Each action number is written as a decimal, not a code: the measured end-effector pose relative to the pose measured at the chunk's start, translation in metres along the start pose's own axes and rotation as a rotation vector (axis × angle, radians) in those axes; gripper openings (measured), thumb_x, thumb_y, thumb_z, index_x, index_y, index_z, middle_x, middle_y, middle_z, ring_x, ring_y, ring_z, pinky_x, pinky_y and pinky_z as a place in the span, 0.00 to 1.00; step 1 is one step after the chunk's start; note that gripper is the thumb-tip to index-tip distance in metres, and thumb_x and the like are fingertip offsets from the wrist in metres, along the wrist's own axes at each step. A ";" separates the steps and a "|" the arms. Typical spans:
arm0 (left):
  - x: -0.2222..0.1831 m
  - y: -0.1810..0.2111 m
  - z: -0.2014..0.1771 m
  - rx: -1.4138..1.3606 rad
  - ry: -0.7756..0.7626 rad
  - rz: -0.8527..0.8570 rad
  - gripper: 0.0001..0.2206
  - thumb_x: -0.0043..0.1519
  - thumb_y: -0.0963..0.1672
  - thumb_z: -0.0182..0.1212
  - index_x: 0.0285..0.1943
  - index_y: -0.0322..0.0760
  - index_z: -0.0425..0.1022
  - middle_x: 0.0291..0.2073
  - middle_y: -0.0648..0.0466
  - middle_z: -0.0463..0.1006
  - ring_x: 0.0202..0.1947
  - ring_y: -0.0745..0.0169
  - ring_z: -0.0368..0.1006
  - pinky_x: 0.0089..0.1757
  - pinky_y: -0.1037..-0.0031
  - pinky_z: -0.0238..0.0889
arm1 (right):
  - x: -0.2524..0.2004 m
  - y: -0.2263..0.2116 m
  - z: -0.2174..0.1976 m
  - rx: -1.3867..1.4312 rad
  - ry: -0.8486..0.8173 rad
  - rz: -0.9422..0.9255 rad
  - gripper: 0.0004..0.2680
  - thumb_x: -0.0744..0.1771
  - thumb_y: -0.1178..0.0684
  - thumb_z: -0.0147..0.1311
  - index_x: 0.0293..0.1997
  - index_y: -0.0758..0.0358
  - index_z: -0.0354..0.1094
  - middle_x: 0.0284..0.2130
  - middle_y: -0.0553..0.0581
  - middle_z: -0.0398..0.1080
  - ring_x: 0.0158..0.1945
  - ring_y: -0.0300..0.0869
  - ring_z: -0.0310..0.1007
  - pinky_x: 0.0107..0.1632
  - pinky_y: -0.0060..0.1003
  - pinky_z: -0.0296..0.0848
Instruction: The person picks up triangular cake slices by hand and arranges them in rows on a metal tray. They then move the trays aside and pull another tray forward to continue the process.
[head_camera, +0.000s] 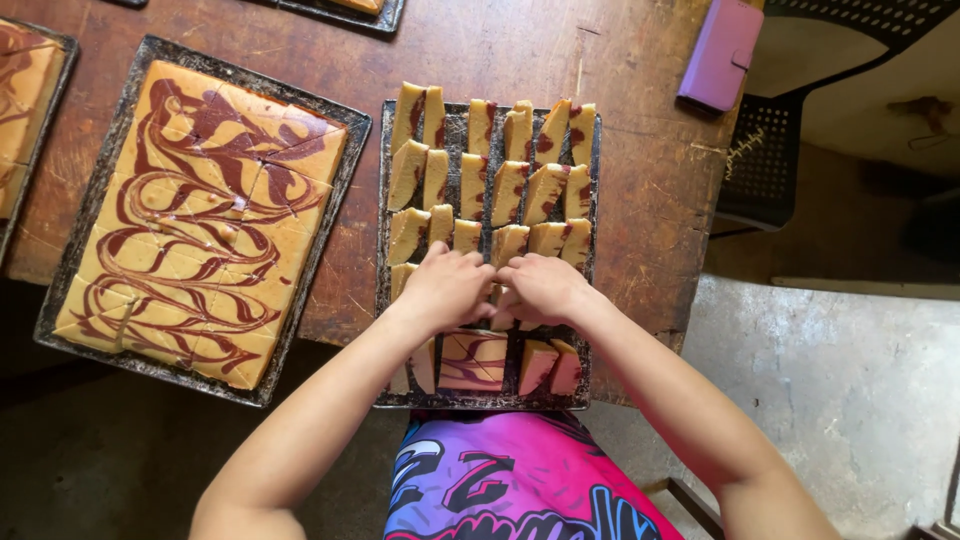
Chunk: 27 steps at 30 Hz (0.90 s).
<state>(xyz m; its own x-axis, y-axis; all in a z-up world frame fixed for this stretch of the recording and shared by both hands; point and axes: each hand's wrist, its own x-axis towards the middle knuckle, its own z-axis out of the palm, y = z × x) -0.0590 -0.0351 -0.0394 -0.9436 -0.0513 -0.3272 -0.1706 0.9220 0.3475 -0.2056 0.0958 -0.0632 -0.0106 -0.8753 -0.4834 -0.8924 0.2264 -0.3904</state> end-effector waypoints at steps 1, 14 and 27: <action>0.004 -0.004 0.008 0.055 -0.029 -0.013 0.21 0.51 0.53 0.70 0.48 0.42 0.77 0.42 0.53 0.78 0.49 0.54 0.72 0.53 0.58 0.57 | -0.002 0.003 -0.001 -0.015 -0.003 -0.008 0.14 0.60 0.46 0.65 0.44 0.58 0.71 0.40 0.56 0.72 0.50 0.51 0.73 0.51 0.47 0.74; -0.044 0.013 -0.001 -0.043 0.466 -0.047 0.26 0.47 0.48 0.71 0.55 0.38 0.75 0.46 0.49 0.78 0.51 0.50 0.71 0.52 0.57 0.57 | -0.039 -0.012 -0.034 0.287 0.351 -0.090 0.13 0.65 0.48 0.61 0.51 0.62 0.73 0.42 0.59 0.76 0.47 0.49 0.78 0.49 0.42 0.76; -0.142 0.090 0.202 -1.639 0.238 -0.772 0.21 0.54 0.40 0.56 0.60 0.36 0.72 0.38 0.50 0.86 0.30 0.60 0.79 0.33 0.72 0.70 | -0.014 -0.094 0.068 0.178 0.404 -0.257 0.12 0.63 0.55 0.55 0.51 0.64 0.71 0.39 0.63 0.73 0.46 0.57 0.72 0.50 0.48 0.72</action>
<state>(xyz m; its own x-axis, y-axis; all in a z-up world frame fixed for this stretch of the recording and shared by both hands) 0.1173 0.1325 -0.1390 -0.5187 -0.4169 -0.7464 -0.4734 -0.5870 0.6568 -0.0915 0.1158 -0.0727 -0.0059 -0.9996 -0.0266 -0.7986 0.0207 -0.6015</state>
